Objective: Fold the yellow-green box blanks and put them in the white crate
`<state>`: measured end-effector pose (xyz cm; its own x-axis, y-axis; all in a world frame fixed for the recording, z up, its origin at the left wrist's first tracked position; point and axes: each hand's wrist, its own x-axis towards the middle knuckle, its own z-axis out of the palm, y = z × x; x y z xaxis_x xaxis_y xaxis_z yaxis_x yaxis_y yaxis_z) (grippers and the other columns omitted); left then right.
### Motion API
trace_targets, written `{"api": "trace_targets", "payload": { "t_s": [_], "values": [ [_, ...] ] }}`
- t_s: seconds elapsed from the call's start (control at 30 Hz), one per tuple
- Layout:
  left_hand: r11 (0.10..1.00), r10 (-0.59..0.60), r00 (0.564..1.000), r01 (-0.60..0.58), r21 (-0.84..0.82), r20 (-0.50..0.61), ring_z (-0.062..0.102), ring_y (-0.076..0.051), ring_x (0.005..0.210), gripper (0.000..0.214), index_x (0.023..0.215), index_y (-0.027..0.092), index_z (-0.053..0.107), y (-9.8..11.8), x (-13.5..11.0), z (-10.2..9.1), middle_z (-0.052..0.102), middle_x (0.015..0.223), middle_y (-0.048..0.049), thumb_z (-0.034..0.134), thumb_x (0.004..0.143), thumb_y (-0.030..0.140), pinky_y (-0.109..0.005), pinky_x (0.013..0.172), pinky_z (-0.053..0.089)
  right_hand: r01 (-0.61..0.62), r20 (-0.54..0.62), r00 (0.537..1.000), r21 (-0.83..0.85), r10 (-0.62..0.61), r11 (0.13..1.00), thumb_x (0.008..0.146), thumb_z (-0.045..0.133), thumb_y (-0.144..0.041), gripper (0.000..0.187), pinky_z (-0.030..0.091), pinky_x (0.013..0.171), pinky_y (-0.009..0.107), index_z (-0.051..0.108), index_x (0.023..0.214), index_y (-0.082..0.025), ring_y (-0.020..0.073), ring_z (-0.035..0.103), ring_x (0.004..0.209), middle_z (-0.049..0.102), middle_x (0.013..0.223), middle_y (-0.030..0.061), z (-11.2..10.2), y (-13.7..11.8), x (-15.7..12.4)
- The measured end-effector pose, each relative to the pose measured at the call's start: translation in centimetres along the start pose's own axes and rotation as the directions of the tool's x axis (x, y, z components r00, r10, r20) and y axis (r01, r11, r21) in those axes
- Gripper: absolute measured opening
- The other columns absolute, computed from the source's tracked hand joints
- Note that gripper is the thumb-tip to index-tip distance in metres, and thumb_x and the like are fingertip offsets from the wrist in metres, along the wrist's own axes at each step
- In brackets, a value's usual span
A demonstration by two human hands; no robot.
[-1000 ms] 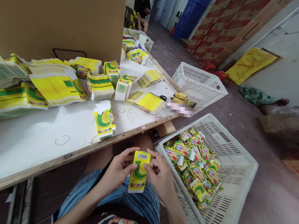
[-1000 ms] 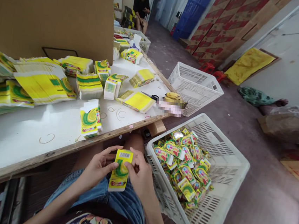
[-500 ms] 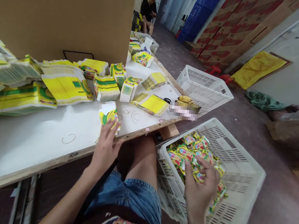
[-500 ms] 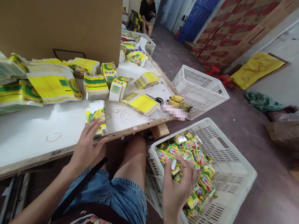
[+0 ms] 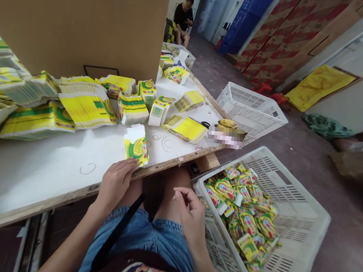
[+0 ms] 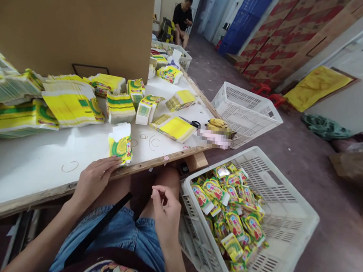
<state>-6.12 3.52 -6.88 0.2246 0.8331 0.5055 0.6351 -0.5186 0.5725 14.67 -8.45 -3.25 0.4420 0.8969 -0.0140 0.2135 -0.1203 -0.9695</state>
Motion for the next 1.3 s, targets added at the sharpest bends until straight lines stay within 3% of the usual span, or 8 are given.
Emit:
{"api": "trace_targets", "payload": {
  "t_s": [0.17,0.37,0.43,0.57,0.7,0.83,1.13,1.3],
  "values": [
    [0.984,0.056,0.974,-0.092,-0.154,-0.220,0.071,-0.023,0.108,0.029,0.115,0.020,0.071,2.8,-1.6,-0.8,0.076,0.115,-0.0078,0.055,0.093,0.009,-0.042,0.100,0.055,-0.136,0.092,0.989,0.259,0.116,0.956,0.095,0.051,-0.055,0.044,0.049,0.065,0.029,0.075,0.102,-0.019,0.0171,0.060,0.067,0.075,0.085,0.0075,0.8,0.5,-0.5],
    [0.773,0.442,0.894,-0.340,-0.535,0.071,0.066,-0.024,0.121,0.037,0.121,0.020,0.069,7.4,-4.5,1.4,0.077,0.116,-0.0092,0.052,0.093,0.005,-0.041,0.106,0.053,-0.234,0.045,0.971,0.395,0.235,0.888,0.084,0.067,-0.055,0.041,0.051,0.062,0.029,0.073,0.103,-0.019,0.0200,0.066,0.073,0.076,0.092,0.0066,0.3,1.6,-0.5],
    [0.743,0.395,0.902,-0.204,-0.637,0.172,0.060,-0.026,0.129,0.037,0.123,0.020,0.069,8.1,-5.0,2.3,0.072,0.126,-0.0125,0.054,0.092,0.006,-0.042,0.109,0.049,-0.248,0.032,0.966,0.401,0.257,0.882,0.083,0.071,-0.051,0.038,0.054,0.070,0.031,0.071,0.102,-0.018,0.0215,0.068,0.079,0.076,0.096,0.0065,-0.4,1.9,-0.6],
    [0.520,-0.086,0.954,0.288,-0.804,0.286,0.052,-0.028,0.136,0.045,0.136,0.023,0.058,8.9,-4.3,2.8,0.057,0.145,-0.0139,0.064,0.091,0.023,-0.045,0.114,0.042,-0.266,0.070,0.962,0.471,0.264,0.841,0.080,0.076,-0.047,0.041,0.057,0.075,0.035,0.062,0.110,-0.021,0.0242,0.072,0.086,0.077,0.099,0.0070,-0.8,2.0,-1.2],
    [0.025,-0.129,0.754,0.651,-0.758,0.644,0.057,-0.033,0.129,0.057,0.132,0.019,0.062,9.2,-2.7,2.6,0.064,0.136,-0.0152,0.072,0.083,0.047,-0.046,0.108,0.046,-0.263,0.123,0.965,0.500,0.233,0.825,0.078,0.078,-0.045,0.037,0.058,0.074,0.035,0.058,0.102,-0.024,0.0236,0.073,0.082,0.077,0.088,0.0046,0.3,1.8,-1.8],
    [-0.190,0.022,0.639,0.758,-0.624,0.769,0.066,-0.034,0.115,0.064,0.123,0.017,0.069,9.6,-2.3,2.6,0.072,0.123,-0.0158,0.079,0.072,0.055,-0.043,0.098,0.052,-0.228,0.104,0.974,0.418,0.202,0.880,0.081,0.075,-0.045,0.032,0.057,0.079,0.036,0.064,0.100,-0.022,0.0236,0.072,0.089,0.076,0.097,0.0070,0.7,2.0,-2.0],
    [-0.056,-0.220,0.633,0.752,-0.657,0.742,0.072,-0.027,0.089,0.053,0.100,0.012,0.071,9.7,-3.2,4.1,0.077,0.090,-0.0115,0.077,0.073,0.056,-0.035,0.078,0.056,-0.227,0.071,0.974,0.223,0.217,0.948,0.084,0.070,-0.046,0.030,0.054,0.069,0.031,0.069,0.090,-0.017,0.0205,0.066,0.076,0.072,0.083,0.0046,0.3,1.8,-2.5],
    [0.098,-0.298,0.694,0.705,-0.703,0.655,0.070,-0.022,0.091,0.056,0.125,0.019,0.050,9.7,-3.4,4.2,0.074,0.097,-0.0066,0.076,0.080,0.039,-0.031,0.080,0.053,-0.150,-0.065,0.986,0.061,0.154,0.987,0.087,0.066,-0.044,0.027,0.051,0.063,0.027,0.063,0.081,-0.018,0.0176,0.061,0.067,0.066,0.073,0.0015,0.2,2.3,-2.2]
  ]
}}
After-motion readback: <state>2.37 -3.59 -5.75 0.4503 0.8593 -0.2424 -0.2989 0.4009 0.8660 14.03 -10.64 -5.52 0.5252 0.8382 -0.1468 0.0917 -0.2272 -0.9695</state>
